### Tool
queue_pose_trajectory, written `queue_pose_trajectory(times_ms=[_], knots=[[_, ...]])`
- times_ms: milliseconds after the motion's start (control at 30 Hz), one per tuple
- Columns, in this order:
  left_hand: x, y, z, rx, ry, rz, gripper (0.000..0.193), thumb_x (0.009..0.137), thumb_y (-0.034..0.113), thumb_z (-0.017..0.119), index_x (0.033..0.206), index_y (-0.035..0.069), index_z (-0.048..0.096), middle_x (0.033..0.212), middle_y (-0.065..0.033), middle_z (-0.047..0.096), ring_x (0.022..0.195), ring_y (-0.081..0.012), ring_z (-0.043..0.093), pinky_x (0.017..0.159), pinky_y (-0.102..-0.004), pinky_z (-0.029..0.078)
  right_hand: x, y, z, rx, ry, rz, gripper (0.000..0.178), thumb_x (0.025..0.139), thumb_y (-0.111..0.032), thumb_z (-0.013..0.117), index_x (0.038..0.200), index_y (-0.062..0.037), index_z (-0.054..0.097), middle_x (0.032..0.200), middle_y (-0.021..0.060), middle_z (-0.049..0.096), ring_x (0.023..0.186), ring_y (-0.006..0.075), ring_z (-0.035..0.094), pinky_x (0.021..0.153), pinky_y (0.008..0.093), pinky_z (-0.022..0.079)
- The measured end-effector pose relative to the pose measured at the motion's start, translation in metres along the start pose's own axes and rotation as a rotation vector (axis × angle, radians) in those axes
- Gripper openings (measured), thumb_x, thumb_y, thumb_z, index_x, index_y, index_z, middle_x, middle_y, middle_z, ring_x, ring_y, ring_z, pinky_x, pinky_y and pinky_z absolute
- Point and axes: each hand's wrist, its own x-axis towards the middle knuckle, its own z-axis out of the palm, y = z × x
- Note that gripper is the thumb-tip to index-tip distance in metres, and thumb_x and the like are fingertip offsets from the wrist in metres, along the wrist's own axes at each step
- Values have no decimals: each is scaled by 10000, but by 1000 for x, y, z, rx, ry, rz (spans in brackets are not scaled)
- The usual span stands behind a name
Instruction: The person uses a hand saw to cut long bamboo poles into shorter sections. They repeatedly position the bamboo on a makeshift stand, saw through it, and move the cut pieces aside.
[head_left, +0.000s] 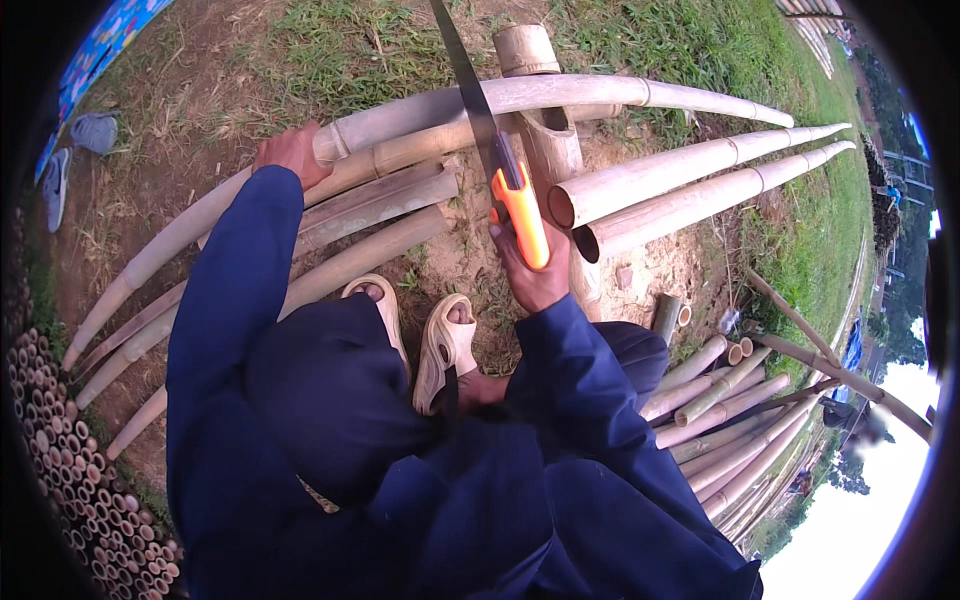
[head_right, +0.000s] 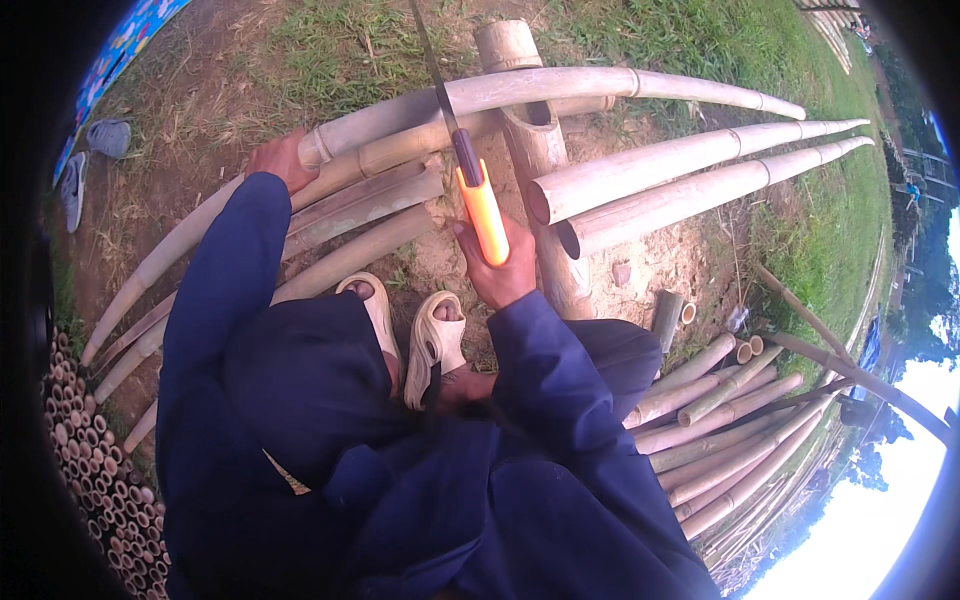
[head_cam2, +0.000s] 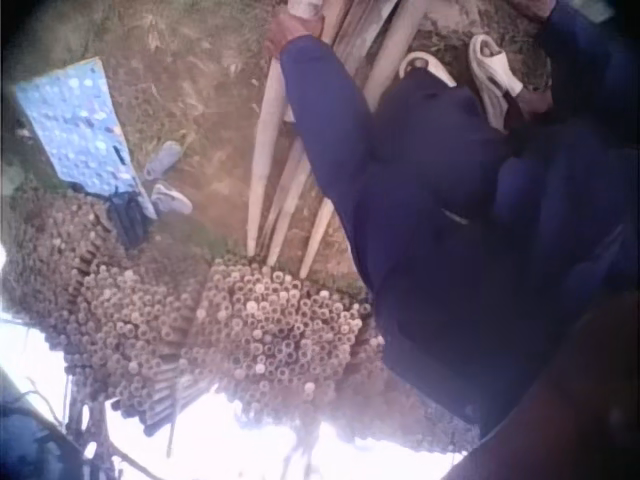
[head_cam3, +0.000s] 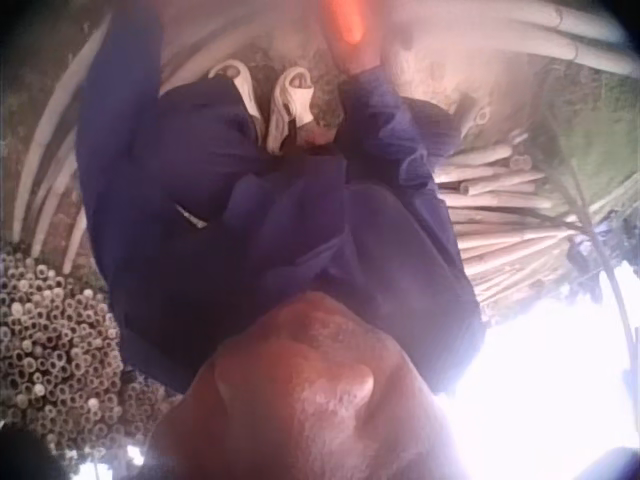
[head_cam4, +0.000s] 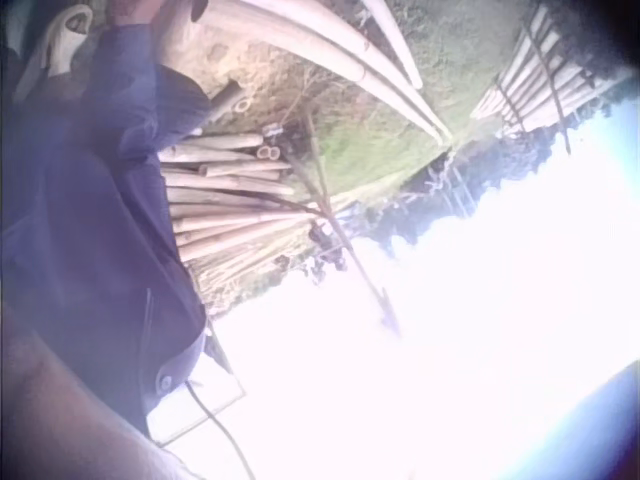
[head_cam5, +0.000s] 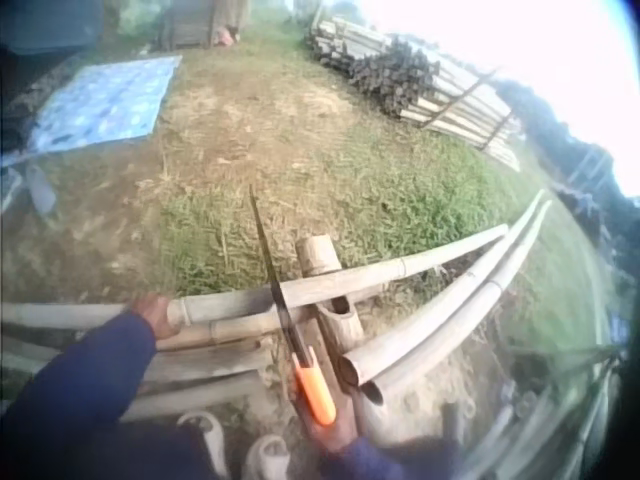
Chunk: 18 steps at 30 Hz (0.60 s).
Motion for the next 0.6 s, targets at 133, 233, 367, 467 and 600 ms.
queue_pose_trajectory(times_ms=[133, 233, 367, 467, 600], knots=[[3, -9, -7, -3, -30, -27, 580, 751, 373, 821, 1227, 97, 640, 1049, -220, 749, 1034, -396, 719, 977, -521, 527, -117, -28, -49, -142, -56, 48, 301, 943, -76, 708, 1216, 47, 680, 796, 60, 684, 709, 90, 614, 664, 275, 516], [8, -4, -6, -11, -46, -31, 573, 746, 374, 821, 1218, 99, 646, 1041, -212, 751, 1028, -398, 719, 978, -523, 522, -145, -18, -56, -121, -75, 49, 264, 930, -65, 694, 1169, 47, 687, 778, 80, 679, 691, 112, 634, 652, 293, 520], [9, 5, -9, -12, -27, -9, 550, 741, 370, 819, 1200, 111, 658, 1042, -199, 754, 1040, -394, 716, 978, -517, 519, -73, -10, -31, -167, -115, 133, 126, 932, -55, 705, 1003, 43, 670, 710, 77, 638, 638, 105, 578, 584, 308, 473], [9, -6, -9, -12, -51, -28, 563, 745, 367, 815, 1228, 126, 658, 1062, -196, 752, 1062, -391, 709, 996, -511, 511, -62, -3, -35, -22, -35, 142, 135, 922, -55, 724, 1003, 39, 671, 713, 78, 643, 631, 103, 572, 583, 311, 470], [6, -9, -8, 9, -79, -65, 618, 747, 371, 813, 1291, 131, 645, 1082, -195, 749, 1074, -383, 706, 1009, -507, 507, -131, -25, -46, -104, -60, 96, 247, 920, -33, 689, 1155, 43, 695, 800, 69, 695, 693, 98, 611, 658, 291, 507]])
